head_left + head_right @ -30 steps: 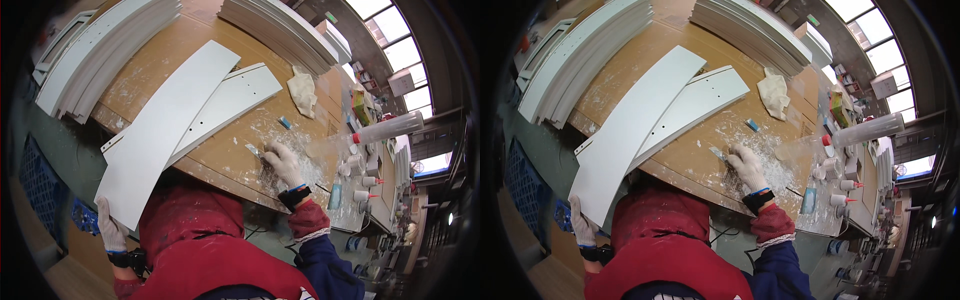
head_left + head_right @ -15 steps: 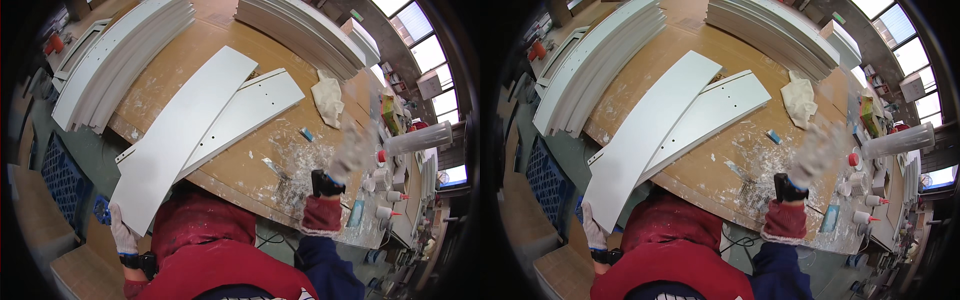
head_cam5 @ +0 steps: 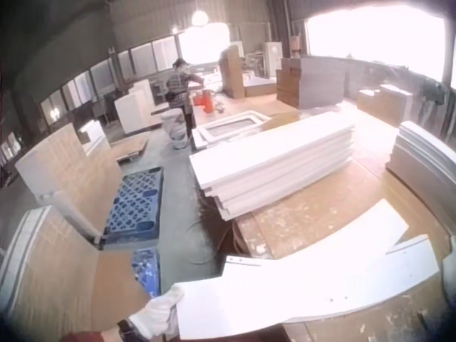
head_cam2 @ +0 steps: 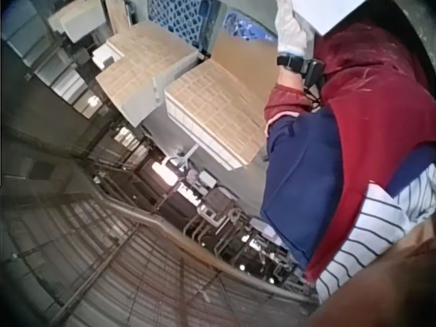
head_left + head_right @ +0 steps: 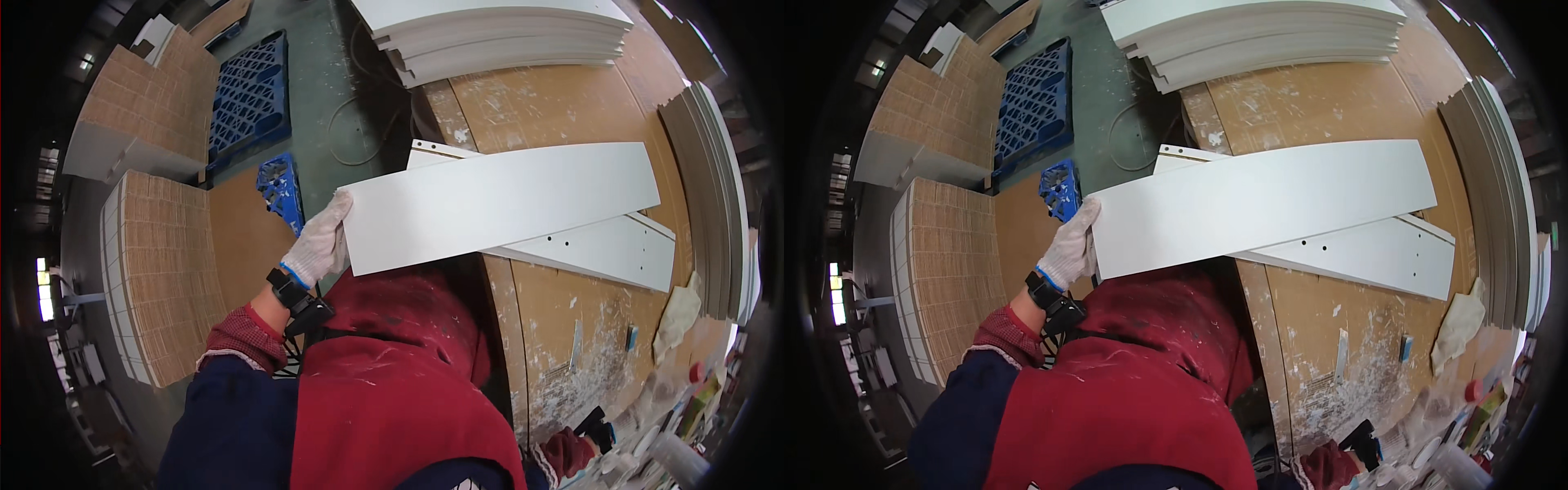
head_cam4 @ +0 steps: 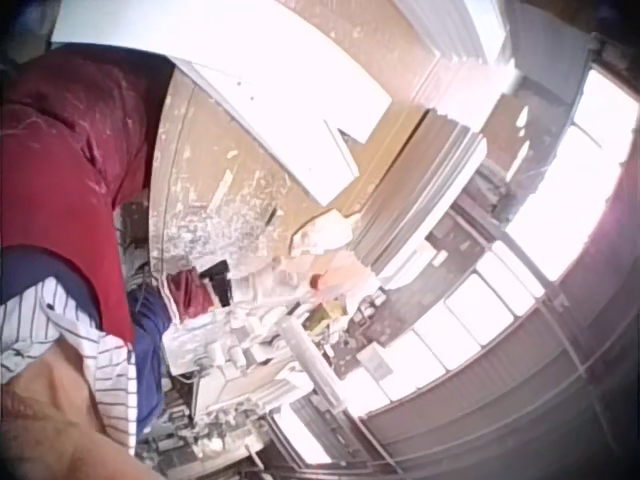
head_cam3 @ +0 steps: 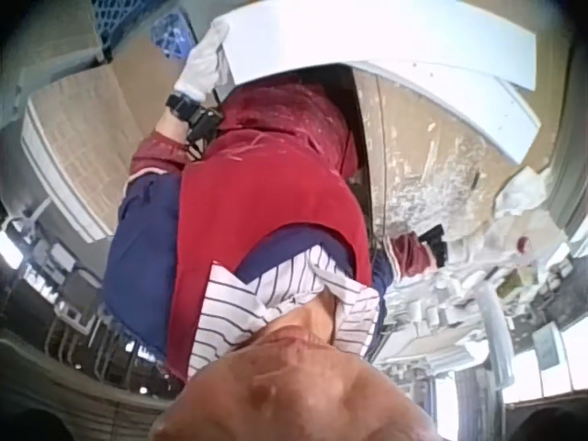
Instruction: The person sands the edges and surfaces of white rectangular panels using a blue sanding block. They handle the panels one at a time, flipping them over to sand different sides and wiping them with a cloth. The person works at a table in a workshop environment.
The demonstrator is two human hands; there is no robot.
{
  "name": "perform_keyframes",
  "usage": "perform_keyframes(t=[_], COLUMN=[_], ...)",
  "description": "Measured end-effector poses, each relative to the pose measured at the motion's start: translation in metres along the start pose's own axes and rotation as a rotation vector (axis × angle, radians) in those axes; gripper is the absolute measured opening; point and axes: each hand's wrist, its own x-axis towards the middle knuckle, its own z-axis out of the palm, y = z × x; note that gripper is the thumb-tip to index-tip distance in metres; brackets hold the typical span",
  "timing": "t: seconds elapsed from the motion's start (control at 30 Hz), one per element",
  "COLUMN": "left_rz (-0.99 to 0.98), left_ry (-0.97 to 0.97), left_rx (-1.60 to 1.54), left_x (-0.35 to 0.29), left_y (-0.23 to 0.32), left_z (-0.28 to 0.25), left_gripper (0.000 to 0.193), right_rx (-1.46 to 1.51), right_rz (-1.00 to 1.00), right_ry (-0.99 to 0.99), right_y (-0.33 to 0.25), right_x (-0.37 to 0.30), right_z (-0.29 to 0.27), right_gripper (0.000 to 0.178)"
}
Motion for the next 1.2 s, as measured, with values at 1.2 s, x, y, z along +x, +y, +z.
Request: perform_keyframes(t=[1.2], left_rz=[0.041], left_ry=[-0.003], left_rx=[0.175], left_x=[0.020], left_y=[0.010], left_z=[-0.021], left_gripper=[0.034], right_rx=[0.256], right_rz=[0.216], right_ry=[0.332], right_y=[0.036], right_x=[-0.013], right_z=[-0.028], right_gripper=[0.060])
